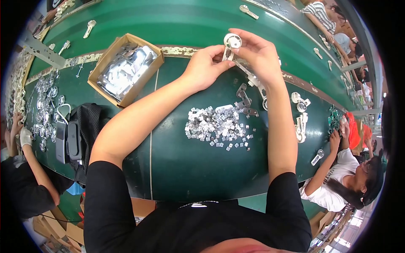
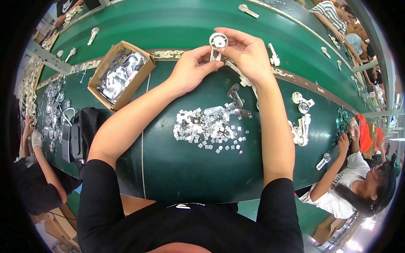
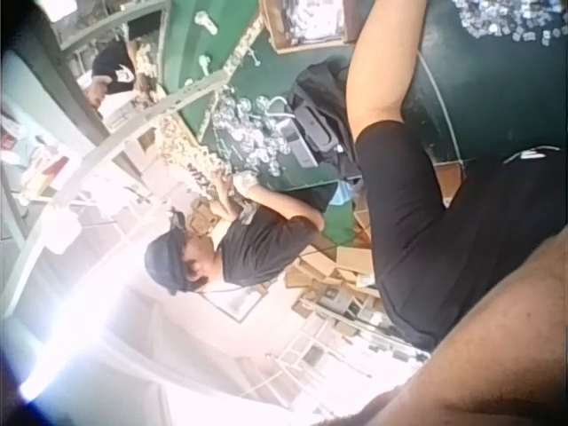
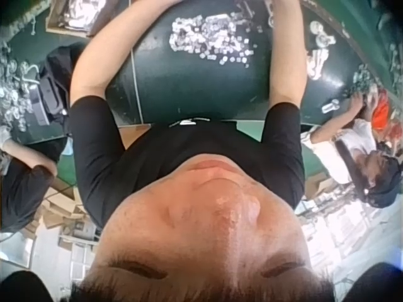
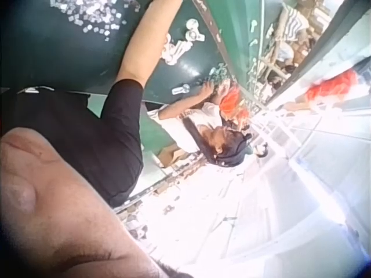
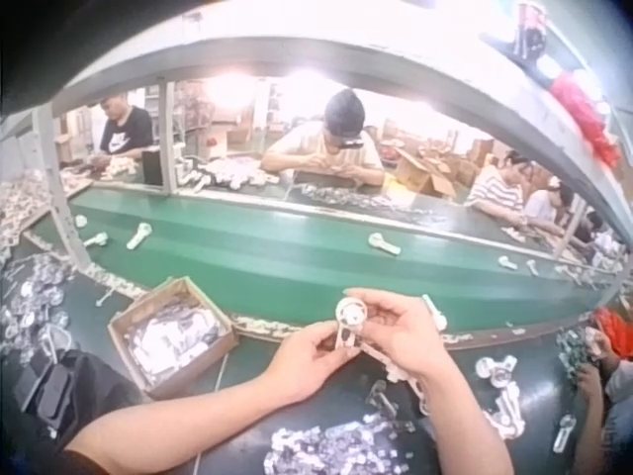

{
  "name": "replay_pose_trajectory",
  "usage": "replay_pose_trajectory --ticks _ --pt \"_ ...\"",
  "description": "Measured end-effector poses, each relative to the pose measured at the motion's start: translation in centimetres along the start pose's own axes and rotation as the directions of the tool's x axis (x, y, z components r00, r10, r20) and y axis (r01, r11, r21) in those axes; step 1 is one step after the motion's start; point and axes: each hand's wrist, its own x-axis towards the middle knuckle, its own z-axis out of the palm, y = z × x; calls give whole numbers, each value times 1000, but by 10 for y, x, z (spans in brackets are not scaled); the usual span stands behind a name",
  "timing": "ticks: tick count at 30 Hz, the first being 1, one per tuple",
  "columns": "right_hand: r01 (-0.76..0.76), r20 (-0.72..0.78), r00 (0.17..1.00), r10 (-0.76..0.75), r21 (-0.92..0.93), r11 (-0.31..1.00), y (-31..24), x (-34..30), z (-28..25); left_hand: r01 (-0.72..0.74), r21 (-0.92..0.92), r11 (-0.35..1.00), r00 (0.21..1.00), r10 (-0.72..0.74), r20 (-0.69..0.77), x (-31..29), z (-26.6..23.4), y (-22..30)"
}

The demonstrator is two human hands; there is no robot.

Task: The person assembles small metal components and plastic fittings into component housings by hand on a production line.

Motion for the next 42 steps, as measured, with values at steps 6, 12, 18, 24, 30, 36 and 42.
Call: replay_pose_trajectory --ticks 6,12,18,24,30,36,42 --pt "15 9 1000 -14 -93 996 -1 -1 -2 123 -93 988 992 -119 44 6 -2 0" --pt "45 39 998 -43 -54 998 8 2 -3 162 -149 975 987 -160 26 7 -3 5" --pt "57 73 996 -54 -38 998 9 1 -4 225 -76 971 974 -223 34 6 -2 14" --pt "6 8 1000 -6 -91 996 6 1 0 198 -166 966 980 -191 57 6 -7 8" --pt "-51 -7 999 51 -79 996 4 1 0 194 -235 952 981 -184 68 7 -5 1" --pt "-73 9 997 74 -116 991 1 -2 -6 44 70 997 999 -42 -30 3 5 1" --pt "2 60 998 6 -129 992 2 2 3 108 -68 992 994 -107 21 6 -4 -6"
